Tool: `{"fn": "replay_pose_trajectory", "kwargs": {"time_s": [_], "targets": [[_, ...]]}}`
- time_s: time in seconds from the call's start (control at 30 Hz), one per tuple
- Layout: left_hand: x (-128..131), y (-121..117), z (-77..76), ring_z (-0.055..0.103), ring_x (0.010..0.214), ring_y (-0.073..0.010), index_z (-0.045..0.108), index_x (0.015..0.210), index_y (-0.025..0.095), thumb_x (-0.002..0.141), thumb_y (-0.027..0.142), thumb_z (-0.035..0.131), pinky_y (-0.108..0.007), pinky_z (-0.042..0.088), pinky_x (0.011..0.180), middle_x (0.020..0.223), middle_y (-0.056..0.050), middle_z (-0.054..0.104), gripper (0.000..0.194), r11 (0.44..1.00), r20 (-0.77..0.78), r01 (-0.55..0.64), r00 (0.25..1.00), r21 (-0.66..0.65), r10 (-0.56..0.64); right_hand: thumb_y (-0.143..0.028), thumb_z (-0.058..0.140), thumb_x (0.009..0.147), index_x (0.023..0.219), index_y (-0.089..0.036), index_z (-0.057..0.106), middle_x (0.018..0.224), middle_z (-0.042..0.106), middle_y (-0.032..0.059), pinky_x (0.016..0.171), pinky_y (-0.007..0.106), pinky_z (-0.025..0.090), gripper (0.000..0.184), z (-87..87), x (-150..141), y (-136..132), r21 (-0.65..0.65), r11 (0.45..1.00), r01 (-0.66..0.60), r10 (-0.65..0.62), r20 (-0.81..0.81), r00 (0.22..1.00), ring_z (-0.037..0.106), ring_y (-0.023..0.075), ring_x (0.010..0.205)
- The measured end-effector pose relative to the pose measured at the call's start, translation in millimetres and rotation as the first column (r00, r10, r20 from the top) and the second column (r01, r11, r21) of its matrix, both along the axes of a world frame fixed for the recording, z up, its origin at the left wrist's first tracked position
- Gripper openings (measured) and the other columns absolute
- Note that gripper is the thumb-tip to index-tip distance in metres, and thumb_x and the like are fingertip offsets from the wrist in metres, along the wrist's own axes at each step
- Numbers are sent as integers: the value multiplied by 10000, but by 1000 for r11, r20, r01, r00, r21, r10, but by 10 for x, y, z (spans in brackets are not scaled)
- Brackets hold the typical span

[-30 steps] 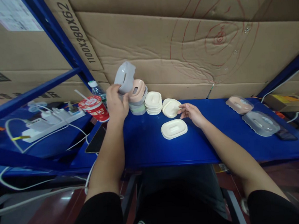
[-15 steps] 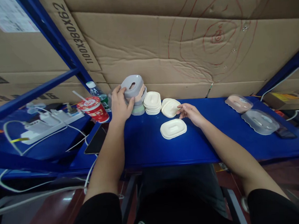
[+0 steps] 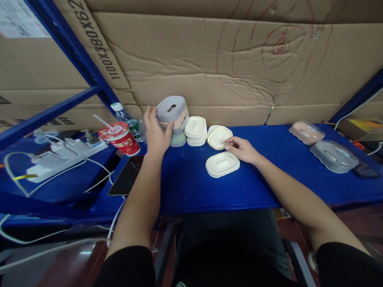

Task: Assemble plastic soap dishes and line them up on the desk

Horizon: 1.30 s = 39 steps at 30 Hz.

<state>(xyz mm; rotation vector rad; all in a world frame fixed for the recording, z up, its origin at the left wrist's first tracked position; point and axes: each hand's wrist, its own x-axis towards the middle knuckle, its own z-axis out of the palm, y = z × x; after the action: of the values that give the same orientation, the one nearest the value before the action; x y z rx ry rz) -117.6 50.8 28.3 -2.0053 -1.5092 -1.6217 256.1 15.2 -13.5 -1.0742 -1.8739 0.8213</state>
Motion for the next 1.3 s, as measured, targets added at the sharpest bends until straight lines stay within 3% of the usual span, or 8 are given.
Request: {"fn": "replay_pose_trajectory", "kwargs": {"time_s": [0.23, 0.4, 0.57, 0.7, 1.0, 1.13, 1.2, 1.3], "targets": [[14, -23, 13, 292, 1607, -412, 385, 1571, 167, 923, 669, 647, -633, 257, 1308, 1686, -274, 321, 861, 1000, 23, -6, 1000, -13, 6, -611, 637, 965, 1204, -238, 763, 964, 787, 77, 826, 429, 552, 460, 32, 41, 22, 115, 992, -58, 25, 271, 962, 697, 241, 808], [44, -50, 23, 333, 1592, -395, 403, 1555, 158, 941, 664, 620, -622, 287, 1300, 1653, -271, 368, 825, 999, 11, -45, 999, 3, 45, -682, 591, 974, 1307, -244, 745, 1193, 785, 135, 1050, 580, 504, 572, -17, 73, 75, 154, 985, -82, 18, 375, 927, 707, 347, 1128], [73, -60, 21, 338, 1588, -404, 416, 1555, 180, 934, 650, 638, -628, 267, 1312, 1656, -251, 375, 810, 999, 20, -38, 999, 3, 38, -793, 584, 926, 1537, -269, 599, 1570, 602, 152, 1229, 679, 357, 805, -106, 124, 145, 98, 993, -58, 19, 363, 931, 508, 438, 1485], [80, -56, 22, 324, 1594, -410, 413, 1557, 179, 917, 649, 662, -625, 256, 1317, 1669, -248, 355, 832, 999, 30, -37, 999, -14, 38, -835, 549, 917, 1646, -246, 461, 1667, 483, 163, 1268, 727, 267, 941, -161, 135, 179, 44, 997, -56, 33, 402, 915, 407, 466, 1557], [96, -67, 31, 333, 1588, -413, 435, 1531, 180, 921, 625, 683, -633, 272, 1314, 1663, -239, 366, 794, 998, 36, -64, 997, 1, 64, -790, 575, 937, 1673, -275, 404, 1705, 432, 139, 1275, 691, 304, 914, -129, 161, 165, 73, 996, -50, 22, 337, 941, 403, 428, 1570], [88, -63, 15, 350, 1570, -402, 431, 1519, 124, 957, 616, 649, -624, 283, 1304, 1647, -255, 370, 778, 993, 15, -102, 995, 59, 101, -721, 633, 943, 1594, -254, 526, 1623, 543, 164, 1246, 664, 363, 809, -41, 169, 123, 127, 991, -43, 1, 315, 949, 494, 415, 1509], [91, -81, 27, 341, 1571, -394, 420, 1517, 75, 973, 593, 629, -603, 277, 1304, 1637, -284, 364, 781, 988, -5, -135, 991, 71, 136, -662, 696, 928, 1487, -237, 635, 1491, 661, 166, 1178, 618, 456, 705, 19, 162, 87, 187, 980, -70, 8, 314, 949, 620, 385, 1378], [114, -127, 65, 316, 1586, -375, 406, 1526, 59, 979, 563, 615, -570, 259, 1309, 1639, -296, 351, 772, 983, -15, -175, 984, 55, 176, -572, 768, 899, 1347, -213, 725, 1231, 780, 131, 932, 471, 598, 576, 111, 144, 22, 181, 976, -122, 57, 328, 943, 757, 275, 976]]}}
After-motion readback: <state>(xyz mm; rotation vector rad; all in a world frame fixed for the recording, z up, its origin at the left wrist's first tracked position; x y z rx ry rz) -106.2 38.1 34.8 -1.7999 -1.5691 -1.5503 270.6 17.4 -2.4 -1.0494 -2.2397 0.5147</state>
